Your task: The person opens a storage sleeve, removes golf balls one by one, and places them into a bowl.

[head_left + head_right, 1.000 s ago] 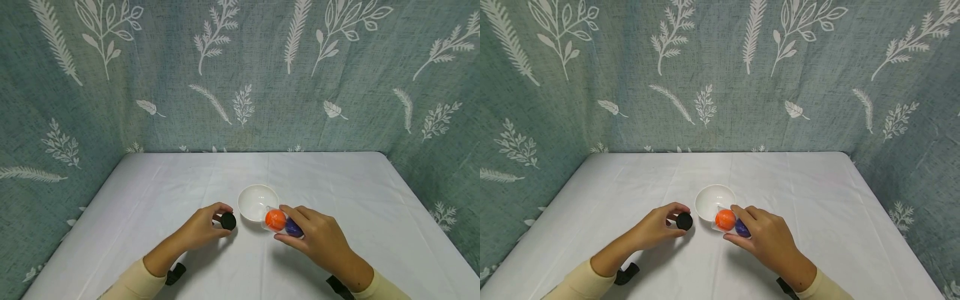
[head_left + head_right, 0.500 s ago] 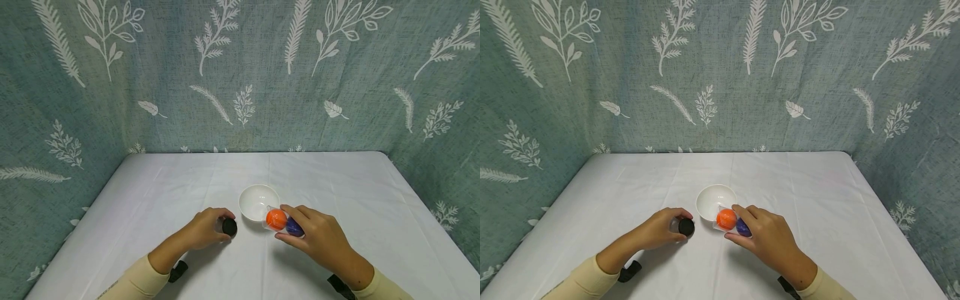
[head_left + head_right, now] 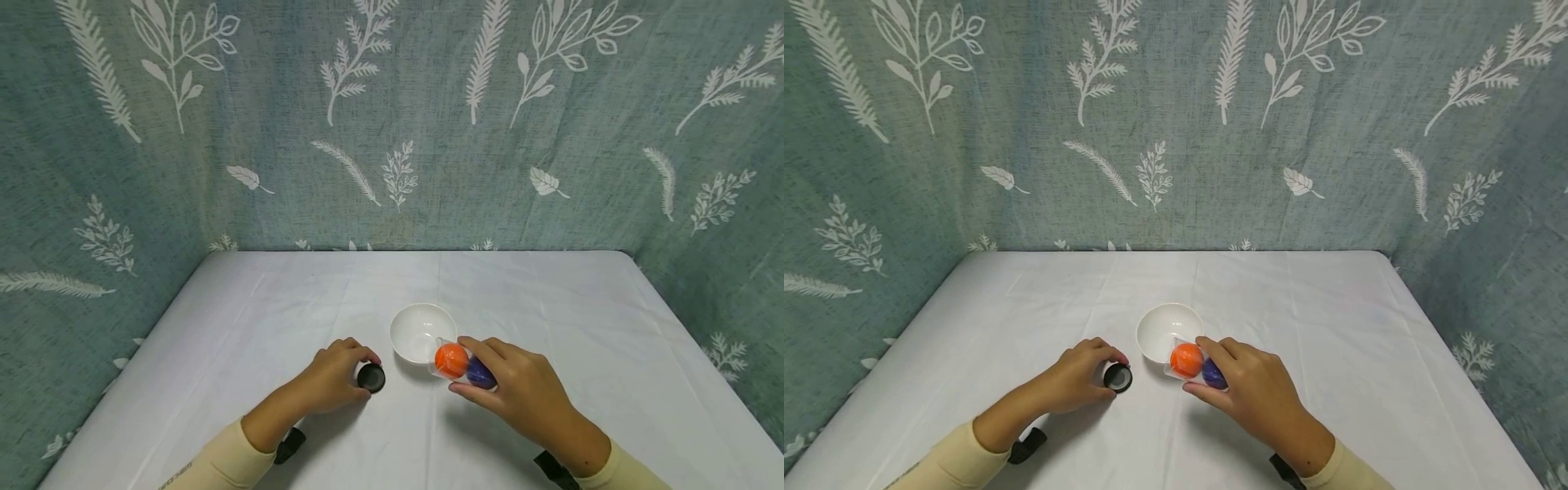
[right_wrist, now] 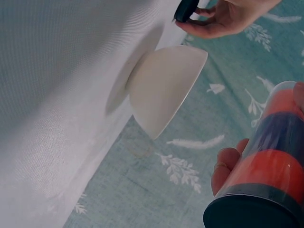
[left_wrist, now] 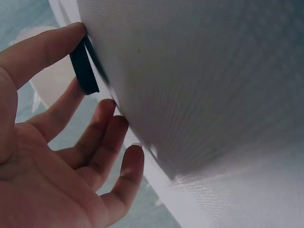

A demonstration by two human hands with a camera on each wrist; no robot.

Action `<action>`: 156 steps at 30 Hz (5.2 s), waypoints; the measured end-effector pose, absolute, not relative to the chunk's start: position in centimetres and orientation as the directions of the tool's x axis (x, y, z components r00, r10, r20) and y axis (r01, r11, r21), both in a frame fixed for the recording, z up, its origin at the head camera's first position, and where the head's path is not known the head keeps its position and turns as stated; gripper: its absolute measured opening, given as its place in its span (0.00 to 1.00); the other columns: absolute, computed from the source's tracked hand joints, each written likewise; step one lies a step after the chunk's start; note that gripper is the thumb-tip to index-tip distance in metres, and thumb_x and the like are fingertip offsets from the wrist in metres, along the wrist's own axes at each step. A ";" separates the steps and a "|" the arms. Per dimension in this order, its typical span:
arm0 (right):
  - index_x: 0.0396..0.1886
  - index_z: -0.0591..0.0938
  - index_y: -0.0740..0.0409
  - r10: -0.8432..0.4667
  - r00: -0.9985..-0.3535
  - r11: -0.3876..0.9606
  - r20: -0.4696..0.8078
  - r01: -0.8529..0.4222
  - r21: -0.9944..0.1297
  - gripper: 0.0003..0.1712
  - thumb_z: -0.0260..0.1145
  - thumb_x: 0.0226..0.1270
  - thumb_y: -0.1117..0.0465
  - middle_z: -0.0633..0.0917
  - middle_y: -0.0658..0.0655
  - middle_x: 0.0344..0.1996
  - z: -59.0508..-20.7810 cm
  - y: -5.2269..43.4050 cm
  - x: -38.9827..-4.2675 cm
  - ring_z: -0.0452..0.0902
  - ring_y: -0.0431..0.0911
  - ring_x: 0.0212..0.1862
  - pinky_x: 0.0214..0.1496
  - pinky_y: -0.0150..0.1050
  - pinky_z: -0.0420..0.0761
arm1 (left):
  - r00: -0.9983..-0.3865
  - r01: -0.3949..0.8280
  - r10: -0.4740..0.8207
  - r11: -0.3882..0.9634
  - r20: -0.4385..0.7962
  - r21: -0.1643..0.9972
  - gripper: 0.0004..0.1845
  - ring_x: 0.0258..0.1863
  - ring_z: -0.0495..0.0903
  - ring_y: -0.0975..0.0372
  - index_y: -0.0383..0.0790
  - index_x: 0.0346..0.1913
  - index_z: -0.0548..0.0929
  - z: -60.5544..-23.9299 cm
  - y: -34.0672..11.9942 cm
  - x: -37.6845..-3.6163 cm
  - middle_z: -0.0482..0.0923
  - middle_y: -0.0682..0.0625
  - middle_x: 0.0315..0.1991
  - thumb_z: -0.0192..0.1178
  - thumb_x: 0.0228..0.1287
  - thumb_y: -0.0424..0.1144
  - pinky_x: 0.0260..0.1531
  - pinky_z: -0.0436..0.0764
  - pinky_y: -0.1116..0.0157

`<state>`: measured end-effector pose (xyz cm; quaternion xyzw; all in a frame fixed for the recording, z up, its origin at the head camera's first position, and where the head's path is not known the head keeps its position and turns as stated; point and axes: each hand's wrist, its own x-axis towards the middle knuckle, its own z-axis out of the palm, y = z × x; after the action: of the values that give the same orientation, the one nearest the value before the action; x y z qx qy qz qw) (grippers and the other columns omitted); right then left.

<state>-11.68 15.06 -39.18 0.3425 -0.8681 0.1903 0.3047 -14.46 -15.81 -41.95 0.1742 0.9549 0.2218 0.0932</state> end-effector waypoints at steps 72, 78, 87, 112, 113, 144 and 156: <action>0.53 0.87 0.43 -0.531 -0.701 0.791 0.476 -0.612 -0.018 0.36 0.77 0.44 0.32 0.85 0.46 0.33 -37.8 16.4 -11.5 0.74 0.34 0.26 0.24 0.27 0.73 | -0.874 0.365 0.452 0.366 0.180 0.856 0.12 0.40 0.85 0.70 0.57 0.52 0.87 -39.6 -7.6 -13.4 0.85 0.61 0.46 0.65 0.68 0.49 0.43 0.83 0.68; 0.53 0.87 0.42 -0.525 -0.709 0.799 0.471 -0.601 -0.014 0.37 0.79 0.41 0.34 0.85 0.47 0.33 -37.7 16.3 -11.4 0.76 0.36 0.26 0.24 0.28 0.75 | -0.880 0.340 0.449 0.369 0.155 0.865 0.11 0.40 0.85 0.69 0.57 0.50 0.86 -39.7 -7.6 -13.5 0.85 0.61 0.47 0.65 0.68 0.51 0.42 0.83 0.69; 0.52 0.87 0.42 -0.532 -0.682 0.802 0.502 -0.595 0.041 0.39 0.83 0.35 0.36 0.86 0.47 0.33 -37.6 16.2 -11.4 0.80 0.39 0.27 0.27 0.33 0.80 | -0.878 0.311 0.465 0.374 0.113 0.874 0.13 0.40 0.84 0.69 0.55 0.51 0.86 -39.7 -7.7 -13.4 0.85 0.60 0.49 0.65 0.68 0.51 0.41 0.83 0.70; 0.51 0.87 0.43 -0.580 -0.581 0.763 0.572 -0.634 0.130 0.40 0.88 0.29 0.45 0.86 0.50 0.35 -37.5 16.2 -11.7 0.81 0.48 0.35 0.46 0.47 0.76 | -0.909 0.293 0.400 0.410 0.118 0.864 0.12 0.33 0.83 0.71 0.51 0.45 0.88 -39.8 -7.2 -13.1 0.87 0.55 0.44 0.71 0.61 0.49 0.34 0.82 0.70; 0.52 0.87 0.43 -0.580 -0.582 0.763 0.570 -0.634 0.128 0.40 0.88 0.29 0.45 0.86 0.50 0.35 -37.5 16.2 -11.7 0.81 0.48 0.35 0.46 0.47 0.76 | -0.909 0.294 0.400 0.411 0.119 0.863 0.12 0.33 0.83 0.71 0.51 0.45 0.88 -39.8 -7.2 -13.1 0.87 0.56 0.44 0.71 0.61 0.49 0.34 0.82 0.70; 0.56 0.86 0.42 -0.557 -0.650 0.788 0.517 -0.611 0.080 0.41 0.86 0.35 0.43 0.87 0.49 0.37 -37.4 16.6 -12.0 0.82 0.47 0.37 0.46 0.48 0.79 | -0.906 0.259 0.415 0.388 0.084 0.885 0.20 0.33 0.85 0.69 0.50 0.54 0.84 -39.7 -7.5 -13.3 0.88 0.56 0.42 0.71 0.61 0.51 0.37 0.84 0.70; 0.56 0.86 0.43 -0.535 -0.689 0.799 0.488 -0.601 0.028 0.41 0.85 0.36 0.42 0.87 0.49 0.37 -37.3 16.6 -11.9 0.82 0.46 0.38 0.48 0.49 0.80 | -0.905 0.270 0.415 0.400 0.090 0.876 0.23 0.33 0.84 0.70 0.47 0.55 0.84 -39.3 -7.7 -13.3 0.87 0.54 0.41 0.75 0.56 0.46 0.39 0.84 0.70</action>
<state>-11.87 16.56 -37.28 0.3098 -0.9166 0.0670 0.2435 -13.32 -7.66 -39.31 0.2054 0.8337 0.5076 0.0713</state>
